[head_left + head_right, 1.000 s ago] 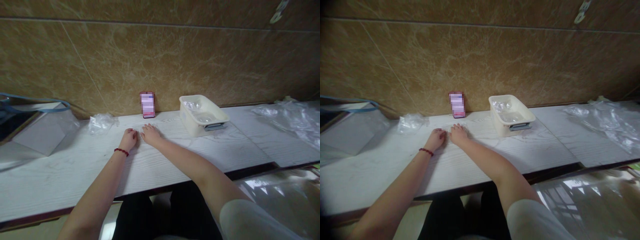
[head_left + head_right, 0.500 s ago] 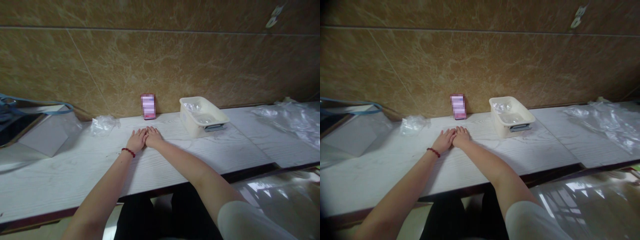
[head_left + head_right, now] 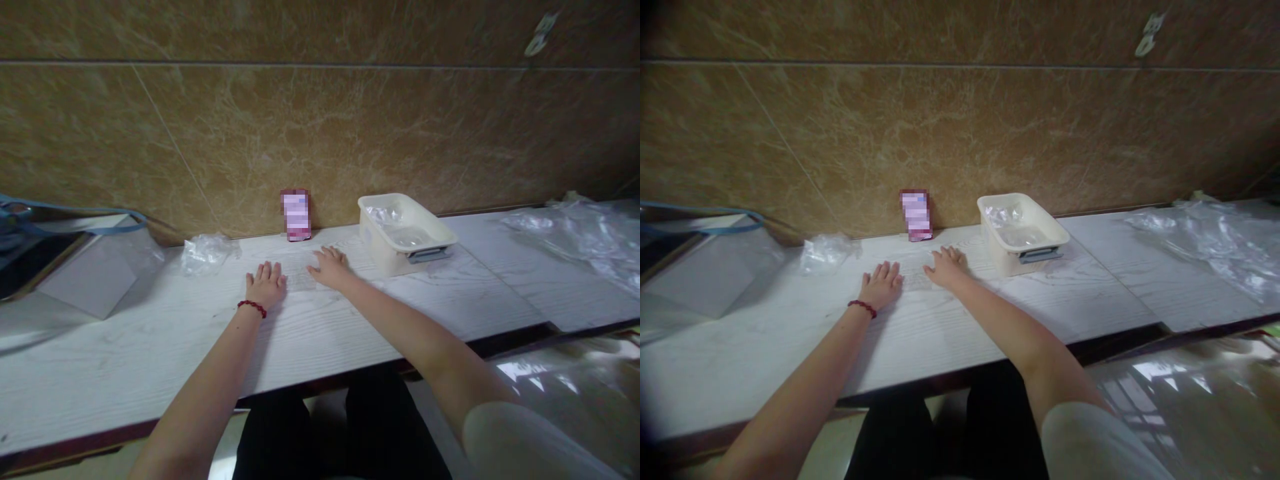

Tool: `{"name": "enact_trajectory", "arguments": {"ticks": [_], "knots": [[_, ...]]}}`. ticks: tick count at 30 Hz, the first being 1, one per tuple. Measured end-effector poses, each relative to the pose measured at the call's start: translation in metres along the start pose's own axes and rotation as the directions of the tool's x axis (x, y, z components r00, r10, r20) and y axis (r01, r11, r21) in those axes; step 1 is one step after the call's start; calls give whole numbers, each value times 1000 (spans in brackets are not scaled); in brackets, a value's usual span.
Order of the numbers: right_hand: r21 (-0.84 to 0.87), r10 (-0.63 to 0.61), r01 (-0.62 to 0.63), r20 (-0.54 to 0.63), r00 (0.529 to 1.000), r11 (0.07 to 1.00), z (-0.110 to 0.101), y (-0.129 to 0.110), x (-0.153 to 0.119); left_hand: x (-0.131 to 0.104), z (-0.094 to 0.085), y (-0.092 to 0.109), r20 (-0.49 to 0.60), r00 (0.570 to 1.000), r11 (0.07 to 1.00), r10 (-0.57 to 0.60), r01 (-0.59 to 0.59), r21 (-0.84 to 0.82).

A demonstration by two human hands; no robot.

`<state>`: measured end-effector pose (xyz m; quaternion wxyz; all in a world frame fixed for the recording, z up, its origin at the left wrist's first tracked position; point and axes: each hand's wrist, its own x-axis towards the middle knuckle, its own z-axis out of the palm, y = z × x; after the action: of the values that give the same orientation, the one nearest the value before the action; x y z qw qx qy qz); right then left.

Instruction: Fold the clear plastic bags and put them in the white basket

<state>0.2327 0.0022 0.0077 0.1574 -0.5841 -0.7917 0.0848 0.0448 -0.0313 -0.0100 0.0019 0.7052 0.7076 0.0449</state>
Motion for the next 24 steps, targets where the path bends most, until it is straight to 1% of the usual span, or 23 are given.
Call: {"name": "enact_trajectory", "arguments": {"ticks": [1,2,4,5,7,9,13,16,19,21,24], "knots": [[-4,-158,158,-30,987,987,-6,4,-7,0,0,0,0,1000,1000,1,-1,-1],[-17,-303,303,-40,952,953,-12,8,-15,0,0,0,1,1000,1000,4,-4,-3],[-55,-487,485,-34,873,873,-21,10,-29,0,1,-1,0,1000,1000,5,-5,-8],[-75,-549,546,-20,836,834,-25,9,-34,0,1,-1,0,1000,1000,4,-4,-9],[-122,-626,623,16,779,772,-29,5,-39,1,1,-2,-2,1000,1000,1,-1,-7],[-178,-661,658,54,749,732,-30,-2,-40,1,2,-2,0,1000,1000,-2,2,-5],[-279,-654,653,104,749,704,-24,-10,-35,2,3,-2,6,1000,1000,-5,6,-7],[-308,-655,648,95,749,696,-20,-12,-31,0,0,-2,5,1000,1000,1,-1,-10],[-309,-648,635,72,758,708,-22,-13,-29,-5,-8,0,-33,999,1000,30,-30,-9],[-295,-643,629,61,764,719,-26,-16,-29,-10,-13,3,-54,991,992,123,-123,-4],[-246,-627,616,42,778,748,-32,-18,-27,-13,-16,8,-18,951,950,310,-310,-37]]}}
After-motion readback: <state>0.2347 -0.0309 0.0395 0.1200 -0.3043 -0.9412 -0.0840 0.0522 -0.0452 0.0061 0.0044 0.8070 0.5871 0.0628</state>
